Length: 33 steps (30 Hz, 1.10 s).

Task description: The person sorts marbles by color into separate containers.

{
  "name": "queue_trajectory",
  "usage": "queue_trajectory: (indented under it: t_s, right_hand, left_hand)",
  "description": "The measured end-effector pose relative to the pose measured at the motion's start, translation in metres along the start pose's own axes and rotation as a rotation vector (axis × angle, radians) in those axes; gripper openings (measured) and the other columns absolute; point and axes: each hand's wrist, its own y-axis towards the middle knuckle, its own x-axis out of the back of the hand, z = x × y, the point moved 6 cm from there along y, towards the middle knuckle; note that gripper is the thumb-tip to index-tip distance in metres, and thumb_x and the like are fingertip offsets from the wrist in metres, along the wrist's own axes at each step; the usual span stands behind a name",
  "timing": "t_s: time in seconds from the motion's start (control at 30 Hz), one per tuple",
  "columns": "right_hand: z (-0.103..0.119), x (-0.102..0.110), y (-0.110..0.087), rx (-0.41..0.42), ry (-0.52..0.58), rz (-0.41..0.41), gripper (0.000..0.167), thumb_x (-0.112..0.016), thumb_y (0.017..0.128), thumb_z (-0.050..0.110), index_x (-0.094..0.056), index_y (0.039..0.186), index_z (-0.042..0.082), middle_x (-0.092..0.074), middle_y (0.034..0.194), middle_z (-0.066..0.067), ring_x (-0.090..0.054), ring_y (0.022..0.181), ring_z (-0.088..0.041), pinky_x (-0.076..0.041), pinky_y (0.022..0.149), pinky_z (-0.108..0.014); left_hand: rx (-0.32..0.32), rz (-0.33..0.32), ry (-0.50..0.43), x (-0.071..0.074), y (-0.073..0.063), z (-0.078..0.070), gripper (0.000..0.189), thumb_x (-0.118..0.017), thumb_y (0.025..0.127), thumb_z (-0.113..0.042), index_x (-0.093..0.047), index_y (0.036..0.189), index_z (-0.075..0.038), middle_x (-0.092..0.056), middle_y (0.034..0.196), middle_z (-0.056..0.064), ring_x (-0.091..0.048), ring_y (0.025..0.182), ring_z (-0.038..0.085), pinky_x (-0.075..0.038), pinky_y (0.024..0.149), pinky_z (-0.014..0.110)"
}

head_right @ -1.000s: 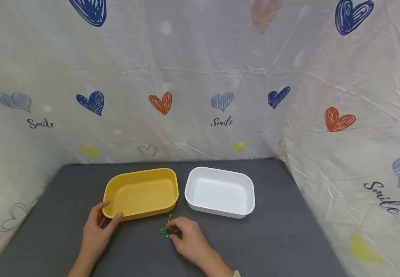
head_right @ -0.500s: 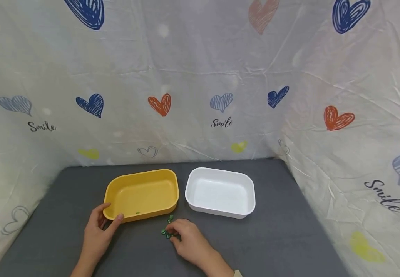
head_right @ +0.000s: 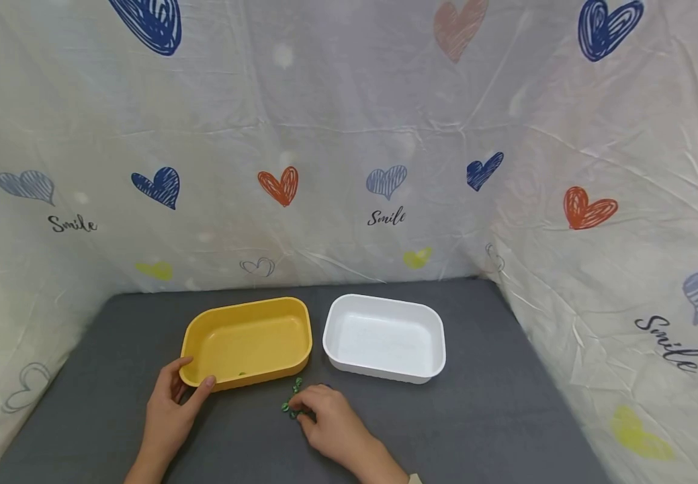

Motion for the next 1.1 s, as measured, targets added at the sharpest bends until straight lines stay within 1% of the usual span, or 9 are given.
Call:
queue_trajectory:
  t_s: [0.23, 0.43, 0.5, 0.53, 0.63, 0.77, 0.93, 1.03, 1.1]
  right_hand:
    - [0.005, 0.005, 0.001, 0.029, 0.024, -0.052, 0.025, -0.083, 0.092, -0.009, -0.080, 0.109, 0.010, -0.078, 0.103, 0.001, -0.069, 0.097, -0.003, -0.059, 0.083, -0.019]
    - [0.008, 0.013, 0.005, 0.001, 0.046, -0.089, 0.024, -0.083, 0.092, -0.008, -0.080, 0.110, 0.008, -0.079, 0.107, 0.002, -0.072, 0.104, -0.007, -0.061, 0.088, -0.025]
    - [0.009, 0.014, 0.007, -0.006, 0.058, -0.099, 0.024, -0.083, 0.092, -0.007, -0.081, 0.111, 0.007, -0.079, 0.109, 0.001, -0.072, 0.106, -0.008, -0.061, 0.090, -0.027]
    - [0.009, 0.014, 0.008, -0.007, 0.061, -0.103, 0.024, -0.084, 0.092, -0.007, -0.081, 0.111, 0.007, -0.079, 0.109, 0.001, -0.073, 0.106, -0.008, -0.061, 0.091, -0.027]
    - [0.010, 0.016, 0.011, -0.007, 0.082, -0.122, 0.024, -0.084, 0.092, -0.007, -0.080, 0.112, 0.006, -0.079, 0.110, 0.000, -0.073, 0.105, -0.008, -0.063, 0.090, -0.031]
    - [0.012, 0.022, 0.016, -0.036, 0.117, -0.157, 0.025, -0.084, 0.091, -0.008, -0.081, 0.111, 0.007, -0.079, 0.108, 0.001, -0.073, 0.100, -0.006, -0.065, 0.084, -0.037]
    - [0.013, 0.030, 0.024, -0.098, 0.174, -0.166, 0.025, -0.084, 0.092, -0.005, -0.080, 0.111, 0.011, -0.080, 0.106, 0.001, -0.073, 0.095, -0.005, -0.064, 0.079, -0.033]
    - [0.014, 0.035, 0.032, -0.109, 0.203, -0.171, 0.023, -0.083, 0.093, -0.005, -0.079, 0.112, 0.009, -0.080, 0.107, -0.004, -0.074, 0.095, -0.009, -0.063, 0.080, -0.029]
    - [0.016, 0.039, 0.038, -0.110, 0.217, -0.187, 0.023, -0.082, 0.093, -0.006, -0.079, 0.112, 0.007, -0.080, 0.107, -0.005, -0.075, 0.096, -0.014, -0.063, 0.082, -0.030]
  left_hand:
    - [0.006, 0.003, -0.005, -0.001, -0.002, -0.001, 0.073, -0.085, 0.099, -0.037, -0.048, 0.154, -0.006, -0.046, 0.164, 0.022, -0.045, 0.153, 0.044, -0.038, 0.119, 0.065]
    - [0.024, 0.003, -0.001, -0.004, -0.002, 0.001, 0.073, -0.085, 0.099, -0.039, -0.049, 0.155, -0.008, -0.046, 0.165, 0.020, -0.047, 0.152, 0.040, -0.040, 0.122, 0.055]
    - [0.028, 0.003, -0.005, -0.003, -0.002, 0.001, 0.074, -0.085, 0.099, -0.039, -0.049, 0.155, -0.008, -0.045, 0.165, 0.021, -0.047, 0.152, 0.042, -0.039, 0.122, 0.055]
    - [0.028, 0.004, -0.006, -0.003, -0.002, 0.001, 0.075, -0.085, 0.099, -0.039, -0.048, 0.155, -0.007, -0.045, 0.165, 0.022, -0.046, 0.152, 0.043, -0.038, 0.121, 0.059]
    - [0.031, 0.008, -0.011, -0.001, -0.002, 0.000, 0.076, -0.086, 0.098, -0.039, -0.047, 0.156, -0.007, -0.044, 0.166, 0.024, -0.046, 0.152, 0.044, -0.038, 0.120, 0.062]
    - [0.033, 0.012, -0.017, -0.001, 0.000, 0.001, 0.078, -0.086, 0.098, -0.040, -0.047, 0.157, -0.007, -0.043, 0.167, 0.024, -0.045, 0.153, 0.045, -0.038, 0.120, 0.064]
    - [0.042, 0.011, -0.018, -0.002, 0.000, 0.003, 0.078, -0.086, 0.098, -0.041, -0.046, 0.157, -0.008, -0.043, 0.166, 0.023, -0.045, 0.153, 0.044, -0.037, 0.120, 0.064]
    - [0.040, 0.011, -0.014, -0.002, 0.000, 0.003, 0.078, -0.086, 0.098, -0.041, -0.047, 0.157, -0.008, -0.043, 0.166, 0.023, -0.045, 0.153, 0.043, -0.038, 0.120, 0.064]
    - [0.042, 0.013, -0.014, -0.003, 0.001, 0.003, 0.079, -0.086, 0.098, -0.042, -0.046, 0.157, -0.008, -0.044, 0.166, 0.023, -0.046, 0.152, 0.043, -0.039, 0.119, 0.064]
